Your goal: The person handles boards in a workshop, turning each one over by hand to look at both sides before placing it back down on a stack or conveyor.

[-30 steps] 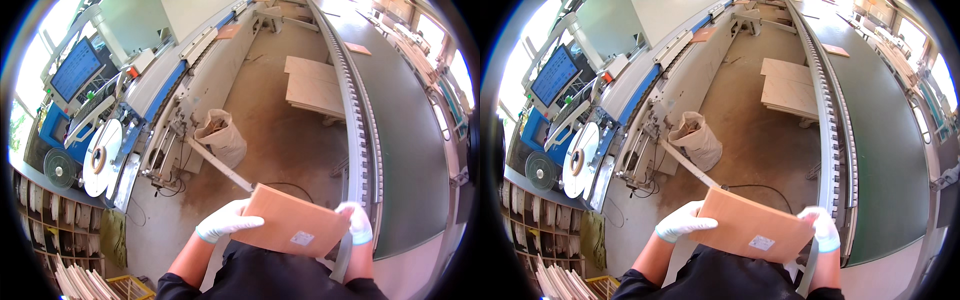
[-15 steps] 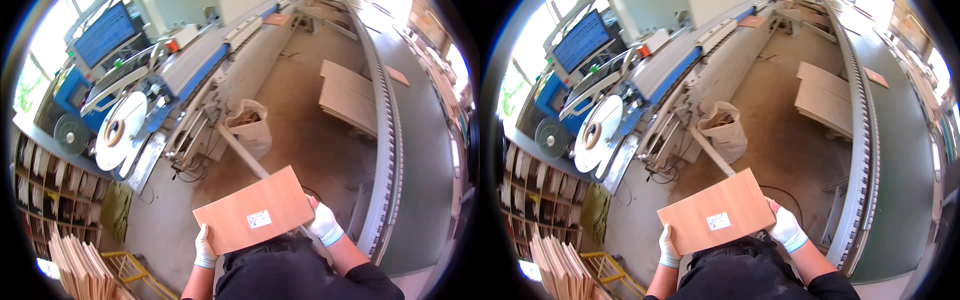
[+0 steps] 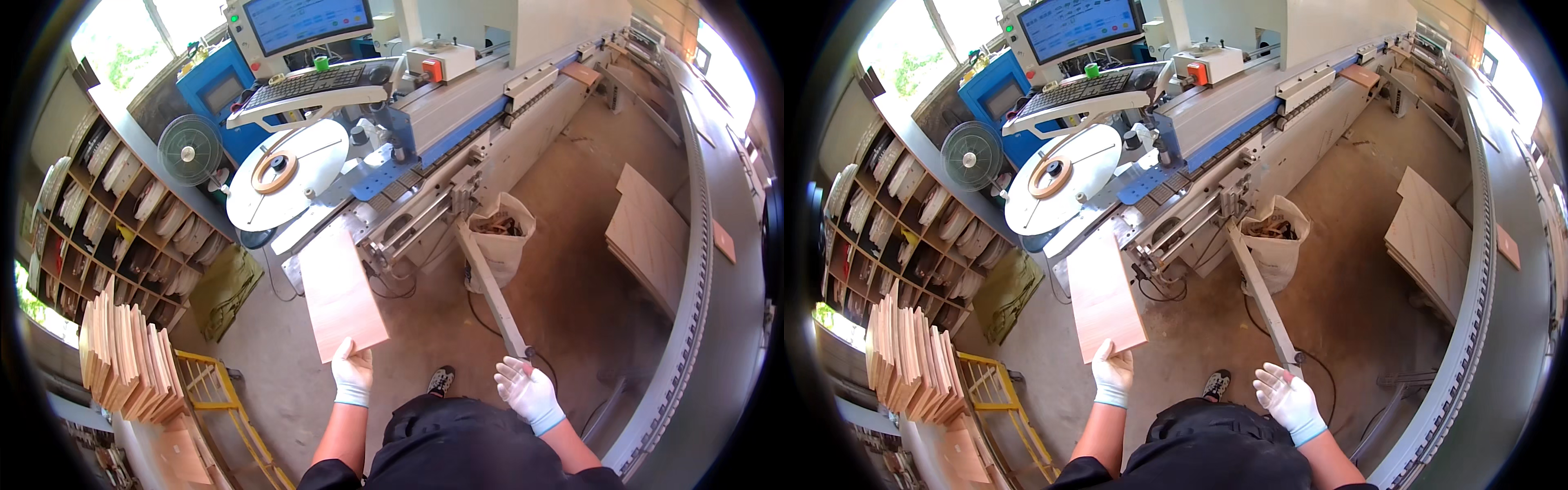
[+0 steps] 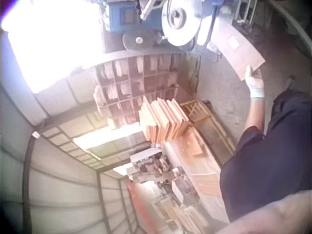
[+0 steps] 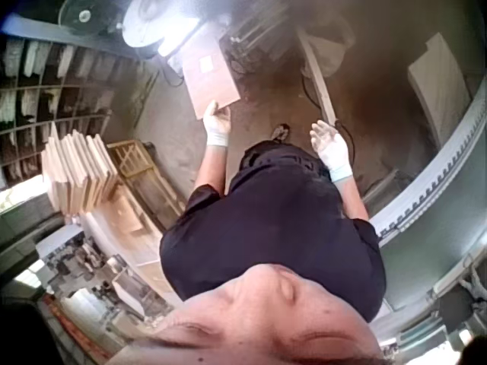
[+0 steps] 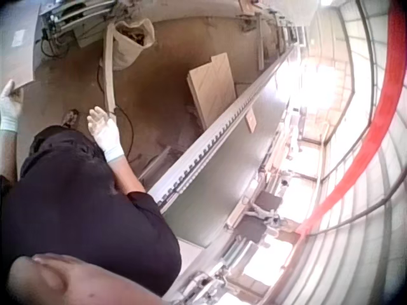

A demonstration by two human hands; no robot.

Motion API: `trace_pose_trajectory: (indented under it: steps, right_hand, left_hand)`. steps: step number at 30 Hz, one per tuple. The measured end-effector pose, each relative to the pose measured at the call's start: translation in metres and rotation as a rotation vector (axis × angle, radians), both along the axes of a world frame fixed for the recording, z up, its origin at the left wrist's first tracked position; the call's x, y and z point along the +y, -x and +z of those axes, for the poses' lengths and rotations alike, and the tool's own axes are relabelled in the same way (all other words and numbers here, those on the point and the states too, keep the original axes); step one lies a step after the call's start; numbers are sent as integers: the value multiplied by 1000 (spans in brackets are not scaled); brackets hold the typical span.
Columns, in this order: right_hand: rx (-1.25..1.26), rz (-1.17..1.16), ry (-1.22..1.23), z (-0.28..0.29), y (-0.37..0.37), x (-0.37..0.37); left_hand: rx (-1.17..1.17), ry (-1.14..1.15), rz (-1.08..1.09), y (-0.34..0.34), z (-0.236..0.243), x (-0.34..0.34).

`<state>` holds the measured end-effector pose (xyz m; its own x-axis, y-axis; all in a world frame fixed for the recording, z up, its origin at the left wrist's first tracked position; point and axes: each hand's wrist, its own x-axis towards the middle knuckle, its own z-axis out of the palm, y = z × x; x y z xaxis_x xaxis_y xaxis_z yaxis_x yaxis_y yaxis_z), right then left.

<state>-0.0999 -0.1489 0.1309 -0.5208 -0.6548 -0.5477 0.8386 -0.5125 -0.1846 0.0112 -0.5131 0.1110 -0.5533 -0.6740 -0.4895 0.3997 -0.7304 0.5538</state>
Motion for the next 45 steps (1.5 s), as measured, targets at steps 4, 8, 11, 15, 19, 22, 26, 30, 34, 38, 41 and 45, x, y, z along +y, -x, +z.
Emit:
trace_pose_trajectory:
  steps: [4,8,11,15,19,22,26,30,34,38,41,45]
  right_hand:
    - [-64,-120,-81,-11,3,8]
    - [-68,-228,-159,-16,3,12]
    - [-70,-295,-203,-19,-3,12]
    - [-16,-344,-258,-28,-18,13]
    - [-3,-397,-367,-40,-42,17]
    - [-53,-441,-343,-47,-57,21]
    - [-113,-517,-283,-52,-64,21]
    - [-88,-574,-374,-52,-64,19]
    - [-82,-603,-410,-51,-69,22]
    - [-71,-681,-363,-51,-85,29]
    - [-62,-747,-352,-51,-105,35]
    - [-45,-767,-483,-51,-131,40]
  left_hand:
    - [-41,-124,33,15,-31,-22]
    - [32,-207,-76,54,-53,-28]
    - [28,-266,-217,95,-58,-32]
    - [-52,-274,-306,139,-57,-25]
    - [-70,-283,-379,162,-53,-18]
    - [-73,-318,-419,180,-50,-12]
    - [-73,-340,-434,210,-46,-2]
    - [-39,-342,-469,242,-44,9]
    - [-59,-348,-459,274,-47,20]
    - [-12,-379,-464,307,-51,29]
    - [11,-400,-460,332,-54,36]
    - [51,-410,-455,369,-60,49]
